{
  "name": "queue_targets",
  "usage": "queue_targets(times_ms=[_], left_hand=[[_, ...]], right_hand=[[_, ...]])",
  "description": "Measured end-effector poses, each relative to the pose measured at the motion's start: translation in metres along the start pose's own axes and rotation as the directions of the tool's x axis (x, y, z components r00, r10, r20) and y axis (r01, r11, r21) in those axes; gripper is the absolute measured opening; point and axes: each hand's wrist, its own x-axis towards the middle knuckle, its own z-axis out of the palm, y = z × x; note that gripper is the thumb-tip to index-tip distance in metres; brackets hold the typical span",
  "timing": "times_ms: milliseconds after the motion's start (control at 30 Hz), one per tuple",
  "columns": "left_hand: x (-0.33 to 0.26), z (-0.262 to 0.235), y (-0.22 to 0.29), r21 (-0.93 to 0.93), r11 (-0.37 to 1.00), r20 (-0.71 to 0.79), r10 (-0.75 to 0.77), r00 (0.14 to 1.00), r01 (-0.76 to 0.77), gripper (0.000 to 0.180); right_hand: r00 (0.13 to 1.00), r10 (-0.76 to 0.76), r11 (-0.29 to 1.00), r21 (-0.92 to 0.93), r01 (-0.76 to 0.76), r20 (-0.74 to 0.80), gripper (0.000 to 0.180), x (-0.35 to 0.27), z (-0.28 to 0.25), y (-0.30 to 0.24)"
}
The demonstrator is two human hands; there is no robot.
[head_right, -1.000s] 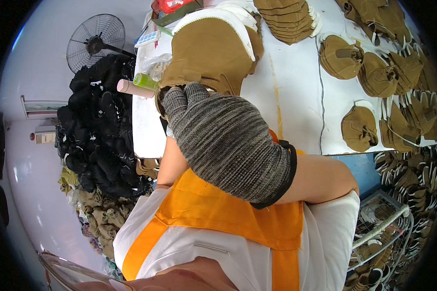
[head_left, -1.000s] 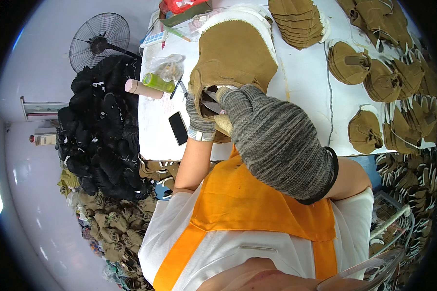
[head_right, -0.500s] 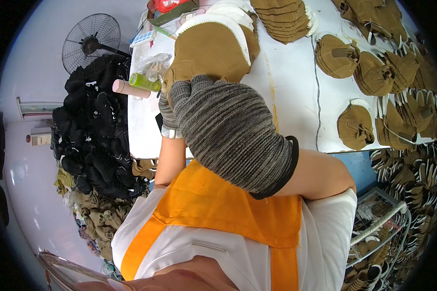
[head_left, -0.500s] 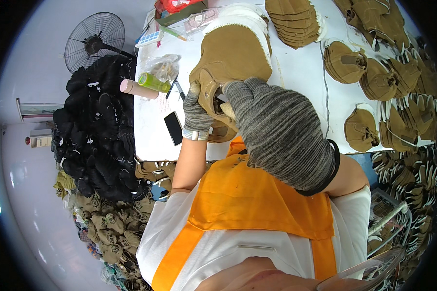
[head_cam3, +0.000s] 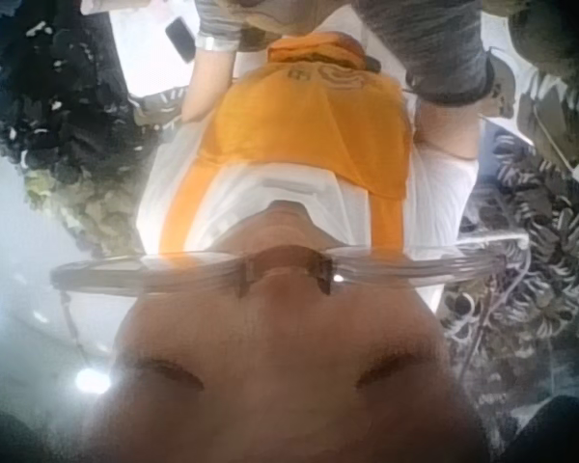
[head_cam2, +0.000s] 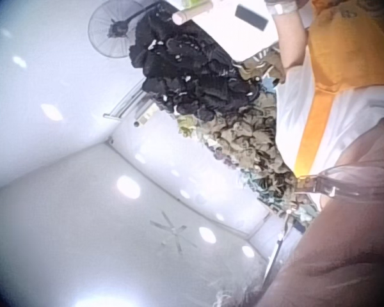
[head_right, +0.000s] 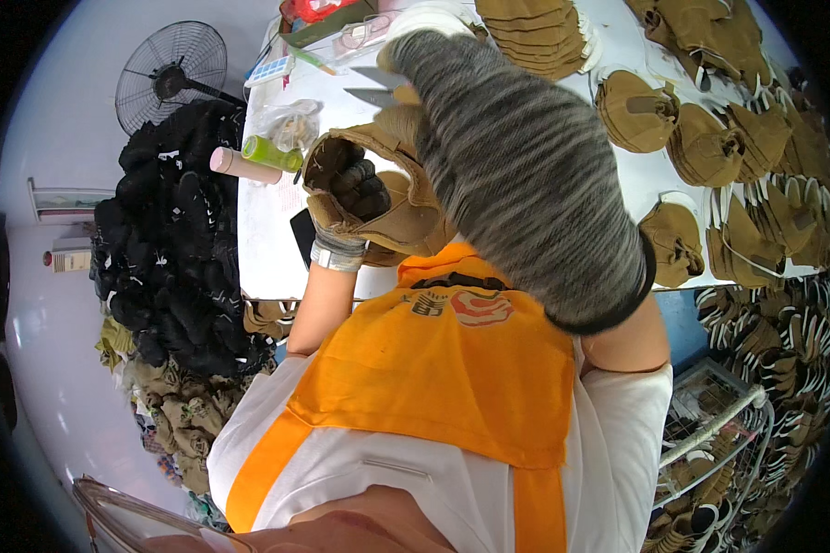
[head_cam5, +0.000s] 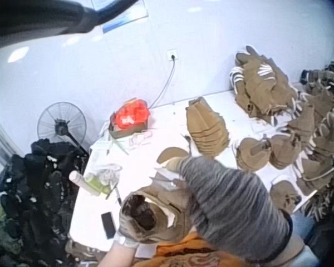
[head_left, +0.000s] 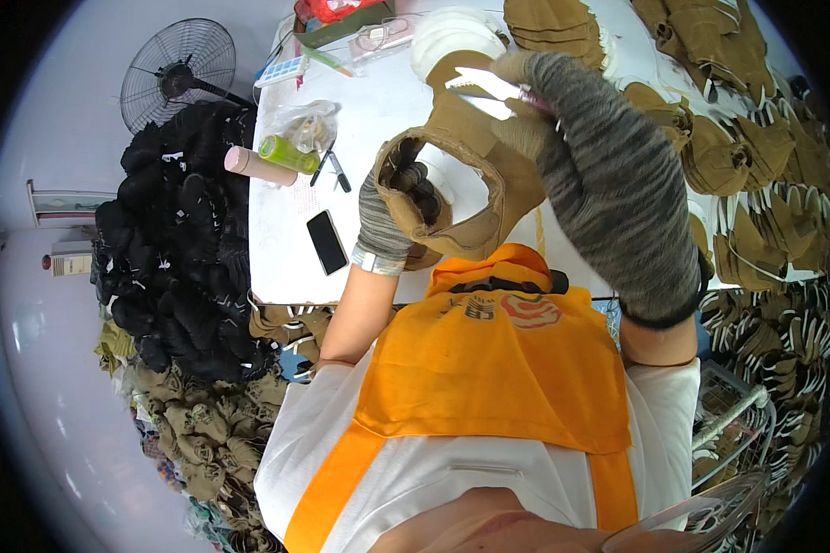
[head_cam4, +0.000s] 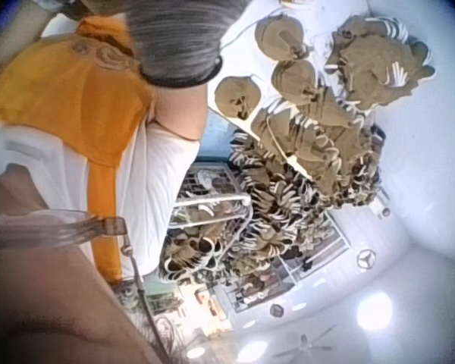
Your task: The person trims excess material from the edges of boot upper components using a small pair of snips.
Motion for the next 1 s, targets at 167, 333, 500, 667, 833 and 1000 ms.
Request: queue_targets(times_ms=[167,333,500,667,833,1000], left_hand=[[0.006,0.035,-0.014,0.709,0.7,-0.246,0.132,0.96,0.085,0.04],[0.011,0.056,-0.021,0.324,0.928,-0.324,-0.077,0.943,0.187,0.05],[0.012,0.065,-0.027,0.433,0.847,-0.418,-0.113,0.901,0.308,0.051],[0.013,0.058,-0.027,-0.425,0.864,-0.187,-0.374,0.908,0.268,0.05],[0.013,0.058,-0.027,-0.088,0.958,-0.478,-0.282,0.832,0.274,0.05],[0.004,0.04,-0.029,0.025,0.959,-0.554,-0.22,0.803,0.281,0.04]], right_hand=[[0.984,-0.061,0.977,-0.191,0.093,0.169,0.039,0.019,-0.007,0.017],[0.95,-0.186,0.936,-0.248,0.249,0.25,0.04,0.024,-0.019,0.027],[0.932,-0.22,0.934,-0.212,0.286,0.288,0.033,0.024,-0.01,0.035],[0.931,-0.103,0.99,-0.058,0.131,0.351,0.024,0.017,0.005,0.038],[0.901,0.065,0.997,-0.002,-0.071,0.429,0.026,0.0,0.019,0.042],[0.978,0.042,0.993,0.099,-0.063,0.203,0.031,-0.018,0.031,0.062]])
